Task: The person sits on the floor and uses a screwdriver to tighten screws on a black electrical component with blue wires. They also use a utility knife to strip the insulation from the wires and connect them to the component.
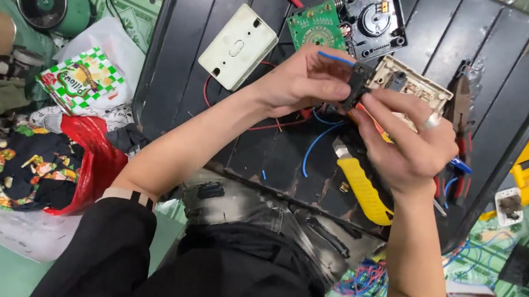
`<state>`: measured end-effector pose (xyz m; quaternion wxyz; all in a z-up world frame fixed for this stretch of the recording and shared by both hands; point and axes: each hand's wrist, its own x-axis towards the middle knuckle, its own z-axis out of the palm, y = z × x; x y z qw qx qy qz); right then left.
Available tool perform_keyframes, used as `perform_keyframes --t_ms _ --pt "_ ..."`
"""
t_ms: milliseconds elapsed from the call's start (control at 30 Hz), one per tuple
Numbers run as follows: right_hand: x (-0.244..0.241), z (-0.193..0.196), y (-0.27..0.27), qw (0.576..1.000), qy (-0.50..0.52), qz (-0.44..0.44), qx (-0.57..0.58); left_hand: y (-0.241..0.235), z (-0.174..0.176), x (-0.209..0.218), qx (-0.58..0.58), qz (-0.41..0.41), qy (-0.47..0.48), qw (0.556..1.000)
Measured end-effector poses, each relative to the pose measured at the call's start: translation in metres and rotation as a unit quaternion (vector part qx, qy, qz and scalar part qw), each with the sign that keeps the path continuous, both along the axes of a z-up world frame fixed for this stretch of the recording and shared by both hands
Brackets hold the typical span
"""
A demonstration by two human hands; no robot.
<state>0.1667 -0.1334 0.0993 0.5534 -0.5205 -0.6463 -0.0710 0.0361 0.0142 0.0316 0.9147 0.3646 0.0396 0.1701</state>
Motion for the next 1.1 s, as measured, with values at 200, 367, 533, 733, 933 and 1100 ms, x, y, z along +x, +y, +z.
perform_keyframes --t_ms 200,367,533,733,933,1100 --pt "-0.001 -0.006 -0.001 1.0 0.012 0.011 0.011 0.005 -0.023 0.001 0.095 0.021 0.006 0.995" --pt "0.0 -0.012 -0.009 0.989 0.133 0.026 -0.065 0.008 0.017 -0.003 0.156 0.023 -0.016 0.987" --pt "0.0 -0.024 -0.019 0.858 0.455 0.069 -0.228 0.007 0.027 -0.001 0.199 0.065 -0.033 0.977" --pt "-0.005 -0.044 -0.013 0.795 0.557 0.082 -0.226 0.007 0.028 0.001 0.27 0.101 -0.039 0.957" --pt "-0.005 -0.043 -0.01 0.77 0.599 0.109 -0.19 0.005 0.021 0.0 0.296 0.114 -0.026 0.948" --pt "-0.007 -0.056 -0.014 0.733 0.648 0.109 -0.175 0.006 0.022 0.0 0.33 0.162 -0.026 0.93"
